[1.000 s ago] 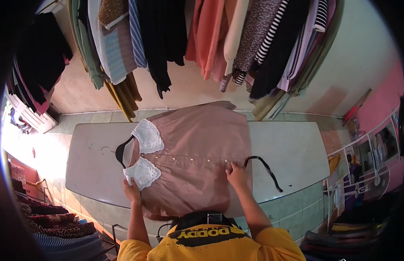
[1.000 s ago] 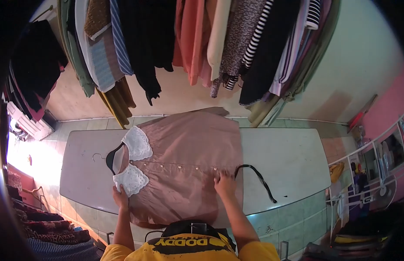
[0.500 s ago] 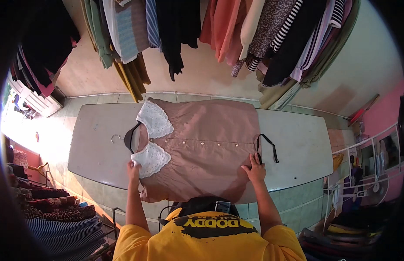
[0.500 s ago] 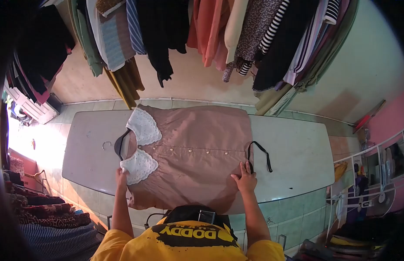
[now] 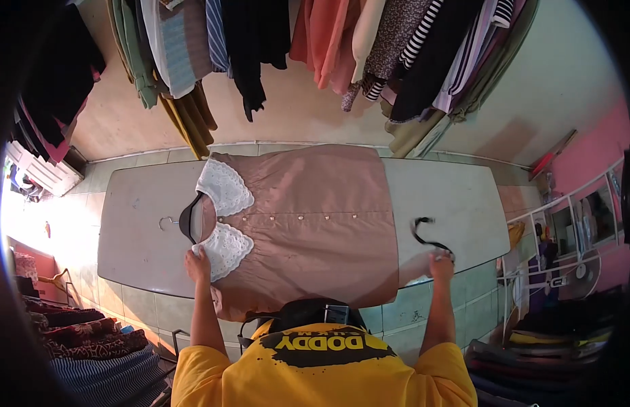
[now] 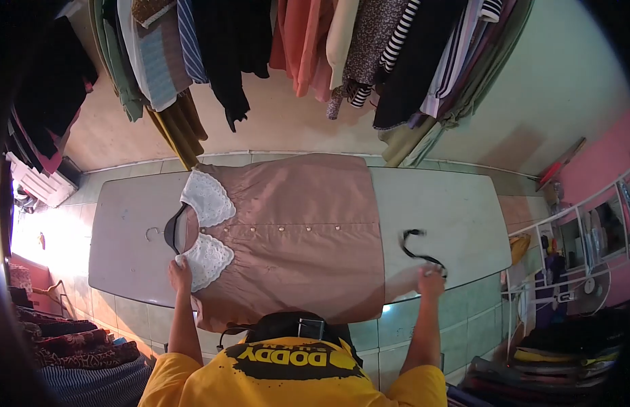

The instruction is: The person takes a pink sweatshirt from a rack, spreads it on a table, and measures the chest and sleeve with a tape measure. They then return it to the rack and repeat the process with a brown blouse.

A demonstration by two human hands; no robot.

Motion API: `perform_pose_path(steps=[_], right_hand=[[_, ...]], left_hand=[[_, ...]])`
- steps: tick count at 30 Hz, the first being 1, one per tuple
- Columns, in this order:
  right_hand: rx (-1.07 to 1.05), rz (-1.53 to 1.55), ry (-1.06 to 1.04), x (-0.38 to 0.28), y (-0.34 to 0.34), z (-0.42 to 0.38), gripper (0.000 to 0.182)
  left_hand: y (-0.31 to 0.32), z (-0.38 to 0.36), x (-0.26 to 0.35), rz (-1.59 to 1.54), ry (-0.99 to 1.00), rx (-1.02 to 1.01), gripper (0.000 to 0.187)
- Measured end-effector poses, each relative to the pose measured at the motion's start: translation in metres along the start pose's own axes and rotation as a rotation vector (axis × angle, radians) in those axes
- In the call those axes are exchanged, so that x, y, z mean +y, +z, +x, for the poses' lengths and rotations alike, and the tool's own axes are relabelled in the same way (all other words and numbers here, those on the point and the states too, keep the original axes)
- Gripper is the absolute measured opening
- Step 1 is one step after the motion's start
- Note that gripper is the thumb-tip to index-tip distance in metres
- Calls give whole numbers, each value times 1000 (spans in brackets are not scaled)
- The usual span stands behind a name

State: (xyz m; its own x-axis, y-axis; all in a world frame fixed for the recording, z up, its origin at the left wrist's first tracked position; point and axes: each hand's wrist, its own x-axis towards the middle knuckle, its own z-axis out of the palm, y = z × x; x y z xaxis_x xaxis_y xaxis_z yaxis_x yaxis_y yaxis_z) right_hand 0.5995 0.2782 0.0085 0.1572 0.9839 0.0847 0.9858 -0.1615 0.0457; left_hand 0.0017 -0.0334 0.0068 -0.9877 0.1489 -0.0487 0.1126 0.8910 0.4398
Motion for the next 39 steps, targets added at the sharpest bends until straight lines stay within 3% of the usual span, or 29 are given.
perform_pose_path(steps=[2, 4, 8, 10, 12, 14, 16, 17, 26, 28, 29, 31, 32, 34, 35, 37, 39], right_hand=[[49, 1, 31, 2, -50, -8, 48], [-160, 232, 6, -16, -78, -21, 44], [59, 523, -614, -76, -57, -83, 45], [-45, 406, -582, -102, -62, -112, 46], [-156, 293, -553, -108, -56, -116, 46], [-152, 343, -594, -103, -53, -108, 48], [-176, 378, -626, -99, -54, -106, 48], [-169, 367, -636, -97, -55, -106, 48], [-244, 263, -604, -83, -59, -98, 54], [-215, 274, -631, -89, -61, -96, 53], [-190, 286, -651, -93, -63, -95, 53], [-259, 401, -642, -112, -83, -98, 52], [-328, 518, -623, -125, -93, -100, 51], [-395, 584, -624, -141, -96, -104, 50], [-448, 612, -684, -149, -97, -106, 50], [-486, 599, -787, -153, -96, -111, 50], [-455, 538, -814, -149, -82, -114, 50]], left_hand=[[-2, -4, -3, -58, 88, 38, 48], [-13, -16, 1, -44, 86, -27, 53], [-20, -32, -13, -187, 166, -72, 54], [-19, -38, -21, -276, 206, -89, 55], [-12, -43, -19, -371, 150, 39, 60], [-13, -47, -26, -350, 109, 95, 49], [-17, -49, -38, -178, 158, -34, 35], [-22, -50, -41, -219, 119, -97, 37], [-45, -74, -30, -168, 105, 31, 45], [-49, -79, -35, -107, 276, -49, 46], [-47, -80, -43, -107, 269, -47, 46], [-42, -78, -64, -104, 492, -96, 45], [-49, -80, -63, -100, 488, -95, 45], [-63, -82, -61, -416, 152, -550, 31], [-64, -86, -60, -413, 152, -550, 31], [-63, -96, -59, -1094, -191, -640, 15], [-53, -98, -82, -935, -130, -703, 12]])
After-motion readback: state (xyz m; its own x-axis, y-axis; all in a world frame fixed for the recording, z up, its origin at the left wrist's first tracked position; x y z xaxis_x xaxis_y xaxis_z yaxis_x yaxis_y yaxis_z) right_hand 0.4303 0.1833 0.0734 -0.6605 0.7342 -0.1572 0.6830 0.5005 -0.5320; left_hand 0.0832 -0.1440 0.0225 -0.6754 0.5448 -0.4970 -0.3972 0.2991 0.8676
